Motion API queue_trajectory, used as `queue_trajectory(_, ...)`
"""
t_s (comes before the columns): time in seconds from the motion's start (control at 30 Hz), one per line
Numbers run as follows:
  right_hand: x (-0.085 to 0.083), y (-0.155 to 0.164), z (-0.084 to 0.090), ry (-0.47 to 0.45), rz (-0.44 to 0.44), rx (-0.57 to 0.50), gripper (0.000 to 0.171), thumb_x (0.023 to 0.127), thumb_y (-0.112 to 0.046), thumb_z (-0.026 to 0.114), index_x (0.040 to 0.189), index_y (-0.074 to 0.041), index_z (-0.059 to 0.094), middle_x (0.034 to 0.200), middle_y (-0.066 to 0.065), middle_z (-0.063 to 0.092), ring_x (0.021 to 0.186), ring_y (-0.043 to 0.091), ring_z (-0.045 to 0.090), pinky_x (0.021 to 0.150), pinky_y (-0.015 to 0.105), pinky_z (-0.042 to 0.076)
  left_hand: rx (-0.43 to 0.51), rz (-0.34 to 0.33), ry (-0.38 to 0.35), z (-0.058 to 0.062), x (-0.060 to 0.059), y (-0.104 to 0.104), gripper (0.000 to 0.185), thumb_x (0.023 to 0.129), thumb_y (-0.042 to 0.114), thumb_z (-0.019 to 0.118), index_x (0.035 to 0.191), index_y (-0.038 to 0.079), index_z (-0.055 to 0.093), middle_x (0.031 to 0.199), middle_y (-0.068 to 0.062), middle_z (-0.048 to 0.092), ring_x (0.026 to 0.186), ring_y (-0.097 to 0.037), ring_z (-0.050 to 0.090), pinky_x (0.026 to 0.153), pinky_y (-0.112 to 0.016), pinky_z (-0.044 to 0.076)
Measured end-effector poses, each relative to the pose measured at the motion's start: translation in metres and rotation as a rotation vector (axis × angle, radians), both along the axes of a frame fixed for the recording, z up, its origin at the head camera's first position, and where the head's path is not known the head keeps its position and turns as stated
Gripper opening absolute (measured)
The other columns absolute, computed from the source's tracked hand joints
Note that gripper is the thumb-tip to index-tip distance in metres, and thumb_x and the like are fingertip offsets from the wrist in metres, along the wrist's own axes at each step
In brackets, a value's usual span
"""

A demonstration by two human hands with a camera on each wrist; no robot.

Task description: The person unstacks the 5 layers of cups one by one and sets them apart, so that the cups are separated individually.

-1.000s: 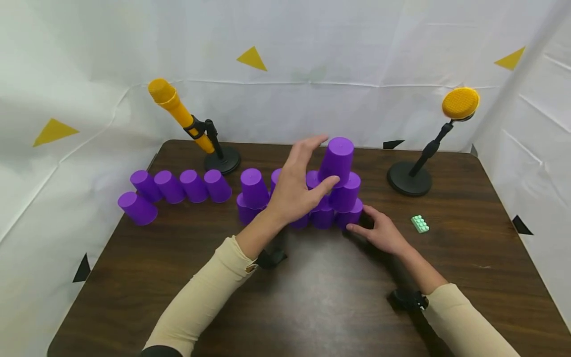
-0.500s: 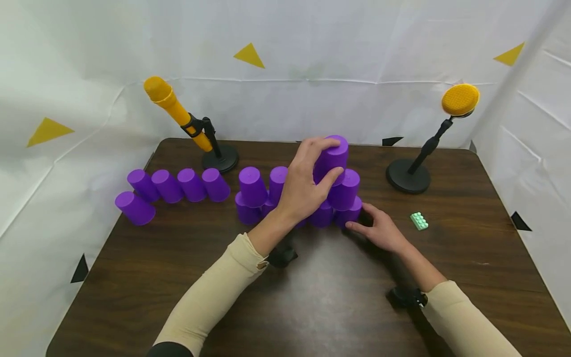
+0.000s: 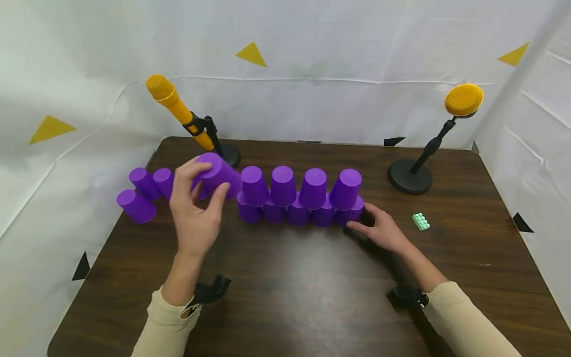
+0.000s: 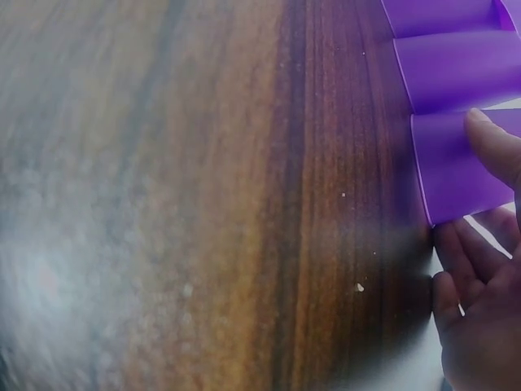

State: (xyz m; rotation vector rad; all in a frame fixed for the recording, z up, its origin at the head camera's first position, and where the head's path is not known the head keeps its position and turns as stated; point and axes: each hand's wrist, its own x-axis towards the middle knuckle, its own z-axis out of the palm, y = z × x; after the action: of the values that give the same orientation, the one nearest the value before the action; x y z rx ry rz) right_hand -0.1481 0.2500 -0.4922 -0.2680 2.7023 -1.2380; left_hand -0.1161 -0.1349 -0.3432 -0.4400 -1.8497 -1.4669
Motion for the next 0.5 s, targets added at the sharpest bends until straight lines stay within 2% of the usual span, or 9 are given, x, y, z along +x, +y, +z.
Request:
queue_trajectory(0.13,0.001,0.001,0.001,0.008,-0.005,-0.006,0.071,0.089,-0.041,0.071,0.143,-0.004,0.045,0.140,0.022,0.051,0.133,0.040,0.041,0.110,0.060,0.027,-0.124,0.258,-0.173,-0.037,-0.007,-0.063,0.041,0.080,-0.004,0.077,0.118,0.003,0.063,0.121,-0.010,0.061,0.114,-0.020,0.056,0.094,-0.049,0.050)
queue_trajectory(0.27,0.002,0.001,0.001,0.016,-0.008,-0.008,0.070,0.089,-0.041,0.071,0.142,-0.003,0.046,0.139,0.022,0.051,0.133,0.040,0.042,0.109,0.060,0.027,-0.237,0.469,-0.330,-0.075,-0.020,-0.108,0.040,0.080,0.005,0.081,0.116,0.011,0.066,0.118,-0.009,0.064,0.111,-0.025,0.060,0.092,-0.051,0.050)
queue_trajectory(0.37,0.002,0.000,0.000,0.018,-0.008,-0.011,0.070,0.089,-0.040,0.072,0.143,-0.003,0.046,0.139,0.022,0.051,0.132,0.040,0.042,0.110,0.060,0.027,-0.301,0.569,-0.397,-0.095,-0.027,-0.128,0.039,0.079,0.007,0.082,0.114,0.012,0.066,0.117,-0.011,0.066,0.110,-0.031,0.060,0.091,-0.052,0.047)
queue_trajectory(0.5,0.002,-0.001,0.000,0.016,-0.005,-0.013,0.070,0.089,-0.040,0.072,0.143,-0.003,0.046,0.140,0.022,0.051,0.132,0.040,0.042,0.110,0.060,0.027,-0.334,0.619,-0.422,-0.110,-0.033,-0.142,0.038,0.077,0.006,0.083,0.111,0.009,0.066,0.116,-0.014,0.066,0.113,-0.035,0.058,0.094,-0.054,0.042)
